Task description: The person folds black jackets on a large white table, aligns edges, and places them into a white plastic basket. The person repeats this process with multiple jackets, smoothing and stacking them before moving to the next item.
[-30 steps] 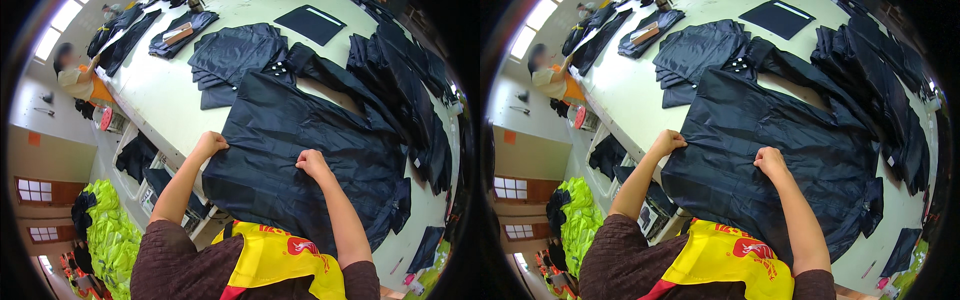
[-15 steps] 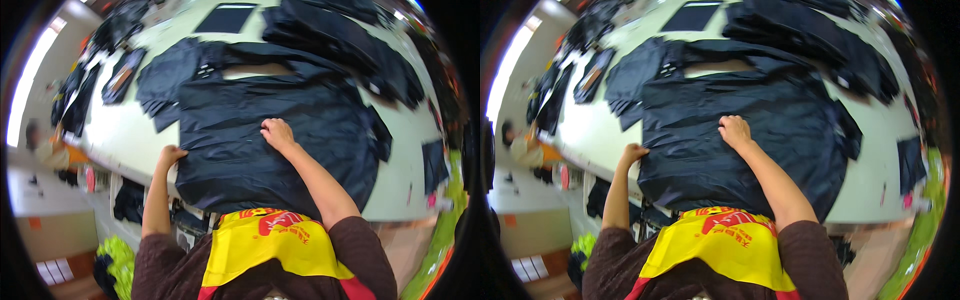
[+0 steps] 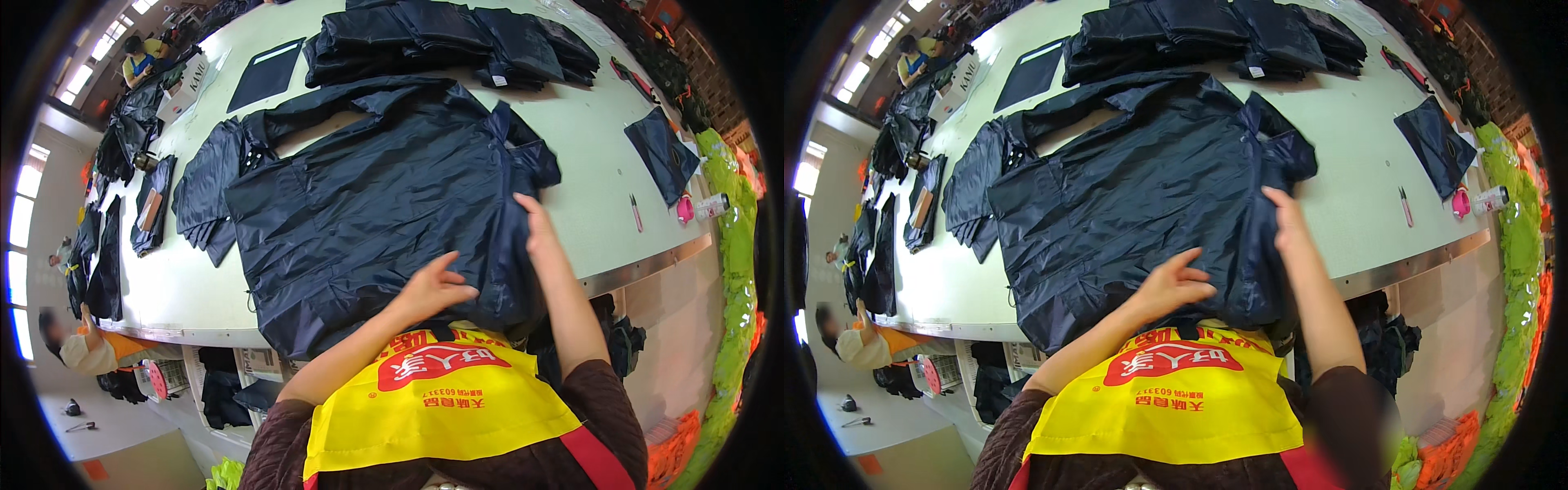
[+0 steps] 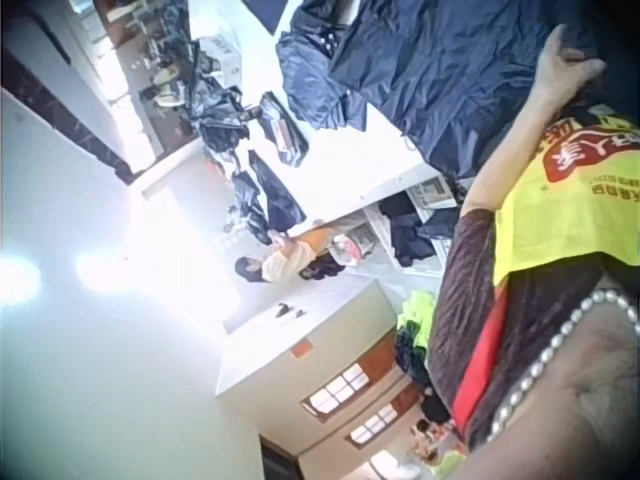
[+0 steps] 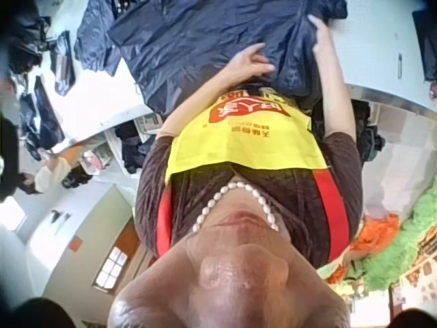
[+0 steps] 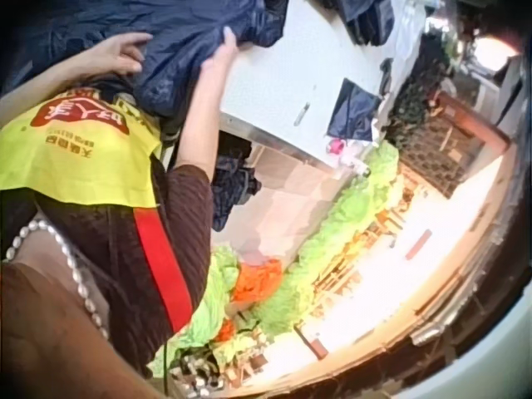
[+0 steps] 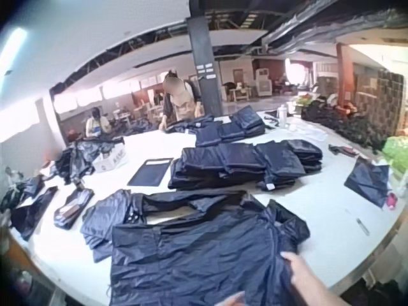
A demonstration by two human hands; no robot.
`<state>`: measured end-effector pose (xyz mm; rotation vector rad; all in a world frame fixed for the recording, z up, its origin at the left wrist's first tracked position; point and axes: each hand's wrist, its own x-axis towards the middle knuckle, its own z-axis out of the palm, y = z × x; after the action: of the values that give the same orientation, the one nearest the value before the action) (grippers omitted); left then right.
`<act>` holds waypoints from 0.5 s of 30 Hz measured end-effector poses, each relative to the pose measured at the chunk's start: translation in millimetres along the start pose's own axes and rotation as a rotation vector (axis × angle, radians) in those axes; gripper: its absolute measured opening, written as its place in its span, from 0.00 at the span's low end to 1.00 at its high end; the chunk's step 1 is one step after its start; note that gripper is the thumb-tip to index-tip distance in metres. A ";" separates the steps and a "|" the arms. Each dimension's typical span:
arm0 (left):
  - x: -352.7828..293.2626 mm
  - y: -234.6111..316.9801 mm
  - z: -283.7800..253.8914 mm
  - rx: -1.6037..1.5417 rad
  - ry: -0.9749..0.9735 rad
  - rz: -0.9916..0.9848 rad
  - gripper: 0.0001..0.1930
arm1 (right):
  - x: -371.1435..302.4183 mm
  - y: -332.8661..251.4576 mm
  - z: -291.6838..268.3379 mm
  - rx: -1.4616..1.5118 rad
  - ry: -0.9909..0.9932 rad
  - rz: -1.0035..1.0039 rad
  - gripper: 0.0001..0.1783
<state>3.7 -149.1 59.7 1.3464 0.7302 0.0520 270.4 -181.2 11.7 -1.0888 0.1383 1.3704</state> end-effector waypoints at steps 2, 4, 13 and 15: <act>5.4 11.6 37.8 0.055 0.040 0.040 0.56 | -25.6 36.9 66.4 0.067 -0.081 -0.215 0.14; 8.7 8.2 51.7 0.196 0.250 0.200 0.51 | -60.5 69.4 109.8 -0.144 -0.288 -0.450 0.19; -110.4 31.3 -47.6 -0.571 0.998 0.379 0.14 | -62.1 83.0 54.4 -1.733 -0.564 -0.990 0.37; -164.0 38.1 -69.4 -0.516 1.267 0.385 0.23 | -22.6 69.4 32.7 -1.960 -0.302 -1.204 0.44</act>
<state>-145.3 -151.1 164.4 0.8138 1.3487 1.4003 190.8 -187.2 6.7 -1.8168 -2.1047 0.1122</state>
